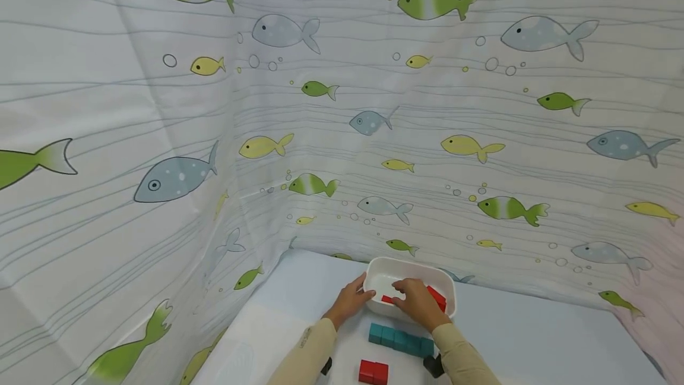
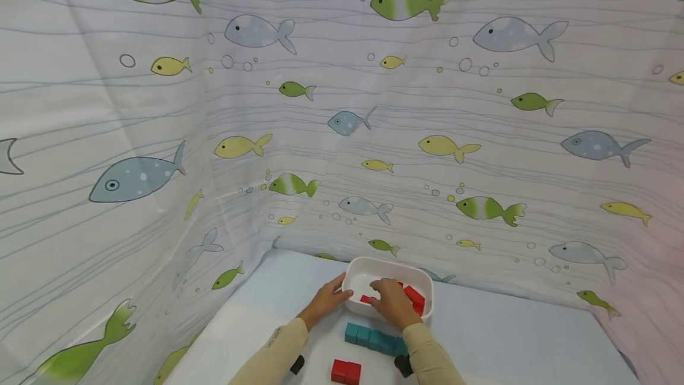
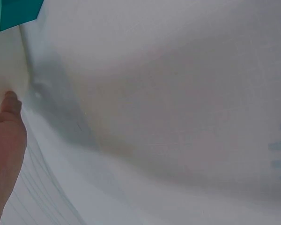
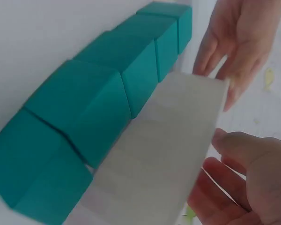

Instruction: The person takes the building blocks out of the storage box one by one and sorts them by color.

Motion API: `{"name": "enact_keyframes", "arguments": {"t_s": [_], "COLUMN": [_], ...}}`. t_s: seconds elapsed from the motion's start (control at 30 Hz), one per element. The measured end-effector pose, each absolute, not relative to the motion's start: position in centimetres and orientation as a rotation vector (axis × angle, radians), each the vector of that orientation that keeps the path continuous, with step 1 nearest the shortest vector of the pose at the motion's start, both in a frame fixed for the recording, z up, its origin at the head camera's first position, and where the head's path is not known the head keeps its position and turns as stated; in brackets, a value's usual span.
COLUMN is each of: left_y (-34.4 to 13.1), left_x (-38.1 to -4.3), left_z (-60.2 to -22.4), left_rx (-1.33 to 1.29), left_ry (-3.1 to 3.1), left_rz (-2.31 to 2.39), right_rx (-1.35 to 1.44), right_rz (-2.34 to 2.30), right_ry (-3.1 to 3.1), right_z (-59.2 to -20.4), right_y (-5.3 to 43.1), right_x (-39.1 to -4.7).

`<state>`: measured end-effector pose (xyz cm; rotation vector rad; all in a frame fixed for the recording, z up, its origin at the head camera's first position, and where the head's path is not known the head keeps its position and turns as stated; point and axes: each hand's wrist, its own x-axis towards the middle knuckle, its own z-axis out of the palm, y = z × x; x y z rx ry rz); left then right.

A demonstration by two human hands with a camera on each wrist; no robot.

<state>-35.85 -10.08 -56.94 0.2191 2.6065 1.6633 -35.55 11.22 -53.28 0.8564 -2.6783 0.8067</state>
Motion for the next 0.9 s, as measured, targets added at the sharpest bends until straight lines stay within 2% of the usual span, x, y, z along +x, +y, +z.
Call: {"name": "enact_keyframes", "arguments": {"t_s": [0.33, 0.57, 0.9], "left_y": [-10.1, -9.8, -10.0], "left_x": [-35.6, -35.4, -35.8], "left_z": [-56.9, -56.6, -57.2], "left_rx": [0.216, 0.217, 0.187], "left_ry": [2.596, 2.592, 2.591], "left_rz": [1.690, 1.679, 1.684], "right_rx": [0.715, 0.550, 0.534], "right_rz": [1.015, 1.121, 1.054], "right_ry": [-2.816, -2.907, -3.019], "right_z": [-55.7, -56.3, -55.6], "right_y": [10.8, 10.9, 10.1], "right_x": [-39.0, -39.1, -39.4]}}
